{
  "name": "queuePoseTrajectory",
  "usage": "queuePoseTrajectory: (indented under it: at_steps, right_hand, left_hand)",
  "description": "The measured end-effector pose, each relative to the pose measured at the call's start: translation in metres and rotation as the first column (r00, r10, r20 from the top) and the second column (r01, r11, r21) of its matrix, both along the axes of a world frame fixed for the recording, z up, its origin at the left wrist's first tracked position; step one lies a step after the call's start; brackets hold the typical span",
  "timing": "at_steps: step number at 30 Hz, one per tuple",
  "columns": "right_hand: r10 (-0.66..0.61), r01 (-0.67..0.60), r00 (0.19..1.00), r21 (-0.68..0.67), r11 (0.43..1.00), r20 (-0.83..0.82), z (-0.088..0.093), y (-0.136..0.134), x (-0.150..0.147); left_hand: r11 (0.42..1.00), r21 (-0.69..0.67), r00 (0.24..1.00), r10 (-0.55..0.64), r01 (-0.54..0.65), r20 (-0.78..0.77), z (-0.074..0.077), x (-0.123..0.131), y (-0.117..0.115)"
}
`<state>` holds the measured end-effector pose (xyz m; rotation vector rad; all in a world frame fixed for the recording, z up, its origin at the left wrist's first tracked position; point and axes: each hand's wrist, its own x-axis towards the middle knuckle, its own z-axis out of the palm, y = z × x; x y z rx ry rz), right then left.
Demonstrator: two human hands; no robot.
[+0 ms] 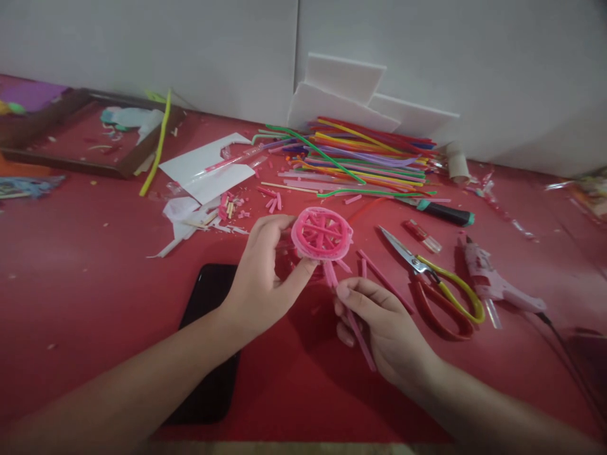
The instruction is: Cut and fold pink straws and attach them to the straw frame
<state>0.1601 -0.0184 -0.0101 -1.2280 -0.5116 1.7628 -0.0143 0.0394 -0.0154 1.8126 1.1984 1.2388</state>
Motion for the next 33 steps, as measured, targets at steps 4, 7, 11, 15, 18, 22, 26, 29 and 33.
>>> queuePoseTrajectory:
  at_steps: [4,7,11,15,18,22,26,29,33]
  right_hand:
    - [0.003,-0.003,1.0,-0.033,0.999,-0.015,0.0014,0.0012,0.0004]
    - [0.001,-0.002,1.0,-0.036,0.999,-0.022,0.002,0.0015,0.0013]
    - [0.007,-0.008,1.0,-0.051,0.999,-0.016,0.0022,0.002,0.0012]
    - [0.018,-0.018,1.0,-0.05,0.999,-0.007,0.0024,0.0026,0.0008]
    - [0.023,-0.023,1.0,-0.055,0.998,-0.003,0.0029,0.003,0.0013]
    - [0.027,-0.026,1.0,-0.076,0.997,0.007,0.005,0.0043,0.0023]
    - [0.04,-0.04,0.999,-0.086,0.996,-0.002,0.0065,0.0056,0.0031]
    - [0.044,-0.045,0.999,-0.077,0.996,-0.004,0.007,0.0061,0.0032]
    - [0.055,-0.055,0.999,-0.057,0.997,-0.004,0.0075,0.0068,0.0032]
  left_hand:
    - [1.0,0.008,1.0,0.015,-0.015,-0.022,-0.0001,0.0003,-0.0021]
    - [0.999,0.021,0.999,0.031,-0.03,-0.034,0.0004,0.0009,-0.003]
    - [0.999,0.012,0.998,0.046,-0.046,-0.035,0.0007,0.0017,-0.0026]
    - [1.0,-0.016,1.0,0.017,-0.017,-0.006,0.0001,0.0019,-0.0015]
    - [0.999,-0.04,1.0,0.007,-0.007,0.013,0.0,0.0017,-0.0018]
    - [0.999,-0.04,0.999,-0.027,0.028,0.028,0.0007,0.0021,-0.0043]
    - [0.998,-0.022,0.997,-0.065,0.066,0.035,0.0016,0.0031,-0.0058]
    - [0.997,-0.011,0.996,-0.077,0.077,0.034,0.0021,0.0034,-0.0054]
    - [0.998,0.009,0.998,-0.063,0.063,-0.006,0.0037,0.0038,-0.0051]
